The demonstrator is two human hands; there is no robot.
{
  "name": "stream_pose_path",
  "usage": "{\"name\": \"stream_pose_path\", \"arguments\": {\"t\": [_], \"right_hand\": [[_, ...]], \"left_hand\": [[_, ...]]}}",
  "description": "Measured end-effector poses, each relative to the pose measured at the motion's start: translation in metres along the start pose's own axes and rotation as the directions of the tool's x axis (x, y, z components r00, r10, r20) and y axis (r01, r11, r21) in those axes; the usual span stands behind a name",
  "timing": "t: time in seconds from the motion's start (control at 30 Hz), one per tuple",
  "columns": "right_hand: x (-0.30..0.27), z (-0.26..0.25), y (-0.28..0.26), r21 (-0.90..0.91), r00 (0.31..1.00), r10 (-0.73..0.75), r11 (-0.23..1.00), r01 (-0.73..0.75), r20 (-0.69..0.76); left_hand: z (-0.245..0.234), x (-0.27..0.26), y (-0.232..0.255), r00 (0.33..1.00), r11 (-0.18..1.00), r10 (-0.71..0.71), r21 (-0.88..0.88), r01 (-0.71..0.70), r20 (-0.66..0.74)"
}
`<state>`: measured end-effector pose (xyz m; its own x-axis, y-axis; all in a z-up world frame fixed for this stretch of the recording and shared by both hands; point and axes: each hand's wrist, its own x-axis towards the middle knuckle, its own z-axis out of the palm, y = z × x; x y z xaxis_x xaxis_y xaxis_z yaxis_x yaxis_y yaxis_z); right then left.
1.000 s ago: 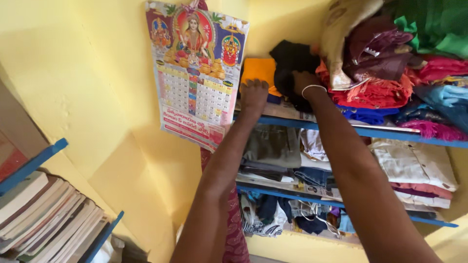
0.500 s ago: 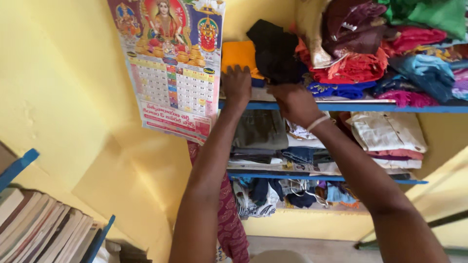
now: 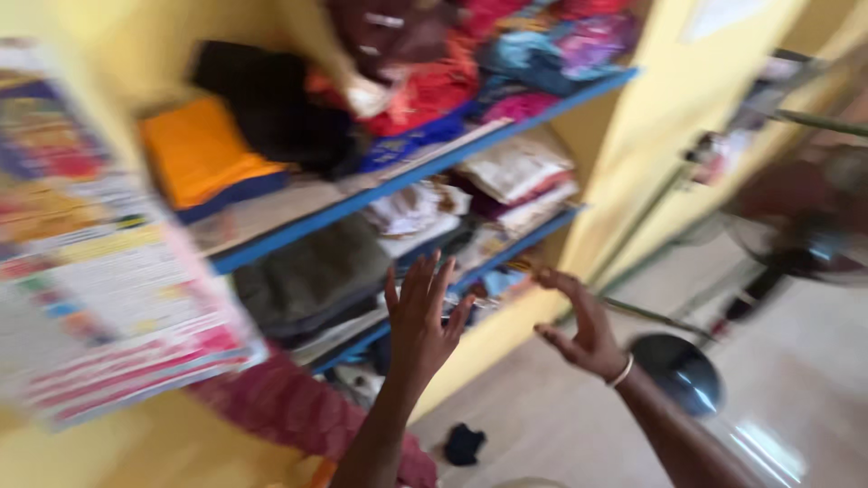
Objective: The person picks up folded clothes from a bed one by one and places them inside different shelves of a closet.
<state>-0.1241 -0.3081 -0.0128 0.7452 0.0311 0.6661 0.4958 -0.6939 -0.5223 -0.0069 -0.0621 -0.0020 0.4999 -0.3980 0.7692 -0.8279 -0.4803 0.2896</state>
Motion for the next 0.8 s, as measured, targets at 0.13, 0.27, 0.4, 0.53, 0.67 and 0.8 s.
{"name": "stream_pose_path", "arguments": {"t": [0.13, 0.27, 0.4, 0.53, 0.67, 0.8], "right_hand": [[-0.088, -0.053, -0.019, -0.197, 0.997, 0.070, 0.978, -0.072, -0.018], [-0.167, -0.127, -0.028, -0.414, 0.967, 0.131, 0.885, -0.214, -0.220], [-0.257, -0.218, -0.033, -0.525, 0.892, 0.201, 0.747, -0.408, -0.406], [-0.357, -0.323, -0.041, -0.578, 0.810, 0.286, 0.582, -0.572, -0.512], [-0.436, -0.407, -0.061, -0.402, 0.599, 0.446, 0.462, -0.791, -0.665], [-0.457, -0.464, -0.050, -0.560, 0.672, 0.218, 0.406, -0.722, -0.708]], "left_hand": [[0.068, -0.029, 0.063, 0.996, 0.982, 0.040, -0.187, -0.023, 0.083], [0.120, -0.040, 0.158, 0.976, 0.919, 0.147, -0.386, -0.076, 0.158], [0.177, -0.054, 0.274, 0.957, 0.846, 0.215, -0.527, -0.083, 0.194], [0.229, -0.071, 0.414, 0.926, 0.739, 0.325, -0.662, -0.124, 0.190], [0.265, -0.078, 0.530, 0.856, 0.638, 0.476, -0.749, -0.179, 0.201], [0.303, -0.059, 0.604, 0.797, 0.584, 0.572, -0.779, -0.228, 0.195]]}}
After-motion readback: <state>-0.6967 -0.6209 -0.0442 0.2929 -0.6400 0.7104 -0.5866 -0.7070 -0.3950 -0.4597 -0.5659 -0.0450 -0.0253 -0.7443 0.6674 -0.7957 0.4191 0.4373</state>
